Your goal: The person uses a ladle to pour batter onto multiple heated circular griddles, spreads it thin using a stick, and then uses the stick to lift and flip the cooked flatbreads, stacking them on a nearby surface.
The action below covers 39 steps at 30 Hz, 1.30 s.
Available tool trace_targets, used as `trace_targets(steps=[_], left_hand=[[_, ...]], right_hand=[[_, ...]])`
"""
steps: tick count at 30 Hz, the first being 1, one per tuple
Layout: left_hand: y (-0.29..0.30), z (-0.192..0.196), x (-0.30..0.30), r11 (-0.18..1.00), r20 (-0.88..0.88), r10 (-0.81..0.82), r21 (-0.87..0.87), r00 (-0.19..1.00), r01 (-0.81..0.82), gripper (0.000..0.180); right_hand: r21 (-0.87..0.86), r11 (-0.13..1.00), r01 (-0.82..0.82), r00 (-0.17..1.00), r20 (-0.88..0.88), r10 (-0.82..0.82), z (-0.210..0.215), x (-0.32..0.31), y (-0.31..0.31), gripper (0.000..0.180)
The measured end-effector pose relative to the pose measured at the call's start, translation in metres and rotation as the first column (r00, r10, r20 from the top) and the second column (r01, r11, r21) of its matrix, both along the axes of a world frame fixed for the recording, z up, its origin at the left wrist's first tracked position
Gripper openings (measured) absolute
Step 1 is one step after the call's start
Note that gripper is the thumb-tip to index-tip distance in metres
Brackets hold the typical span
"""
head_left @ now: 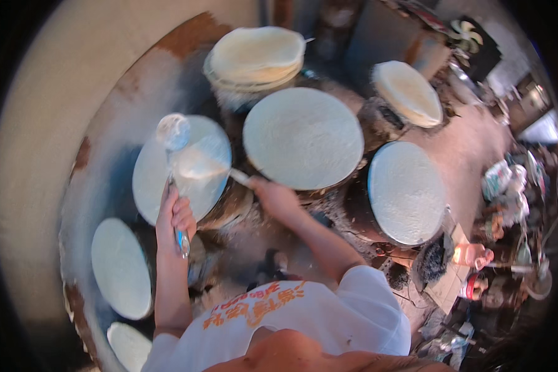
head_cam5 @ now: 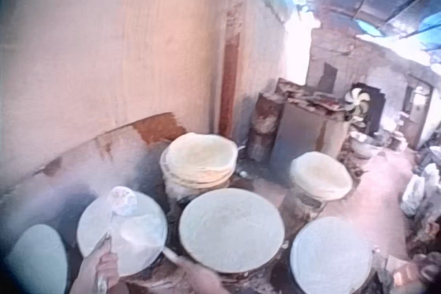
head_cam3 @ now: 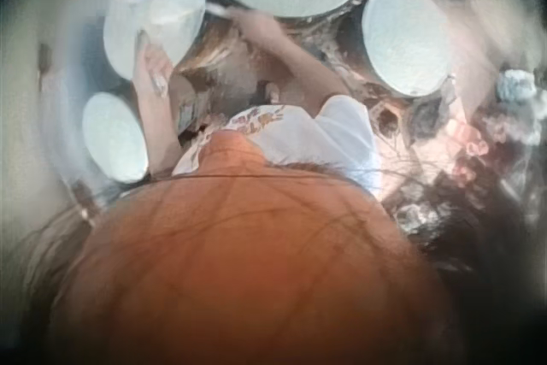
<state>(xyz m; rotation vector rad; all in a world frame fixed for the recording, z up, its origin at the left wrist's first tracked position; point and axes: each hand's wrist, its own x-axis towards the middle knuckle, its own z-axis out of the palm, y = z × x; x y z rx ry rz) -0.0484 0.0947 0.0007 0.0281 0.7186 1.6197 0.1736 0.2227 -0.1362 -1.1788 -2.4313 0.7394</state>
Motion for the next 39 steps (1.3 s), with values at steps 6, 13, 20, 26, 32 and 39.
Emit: trace_targets(steps=[6,13,20,26,32,39], left_hand=[[-0.004,0.004,-0.023,0.996,0.438,0.005,-0.085,0.899,0.036,0.009],[0.004,-0.032,-0.014,1.0,0.43,0.004,0.0,0.903,-0.005,0.024],[-0.025,-0.068,0.067,0.901,0.633,0.312,0.039,0.709,-0.432,0.024],[-0.048,-0.043,0.104,0.777,0.925,-0.197,0.349,0.323,-0.524,0.026],[-0.201,-0.03,0.138,0.566,0.751,-0.231,0.621,0.619,-0.542,0.04],[-0.468,-0.016,0.291,0.107,0.51,0.487,0.771,0.71,-0.627,0.039]], right_hand=[[0.074,0.991,-0.11,0.993,-0.041,0.113,0.001,0.011,0.011,0.028],[-0.695,0.712,0.096,0.857,-0.307,-0.415,-0.012,0.03,-0.065,0.023],[-0.47,0.858,-0.207,0.938,-0.343,0.038,-0.003,-0.045,-0.094,0.022],[-0.525,0.843,-0.118,0.907,-0.402,-0.123,0.009,-0.007,-0.007,0.024],[-0.051,0.856,-0.515,0.856,-0.076,0.511,0.004,-0.004,-0.065,0.036],[-0.778,0.263,-0.571,0.656,-0.239,0.716,-0.032,0.002,-0.195,0.041]])
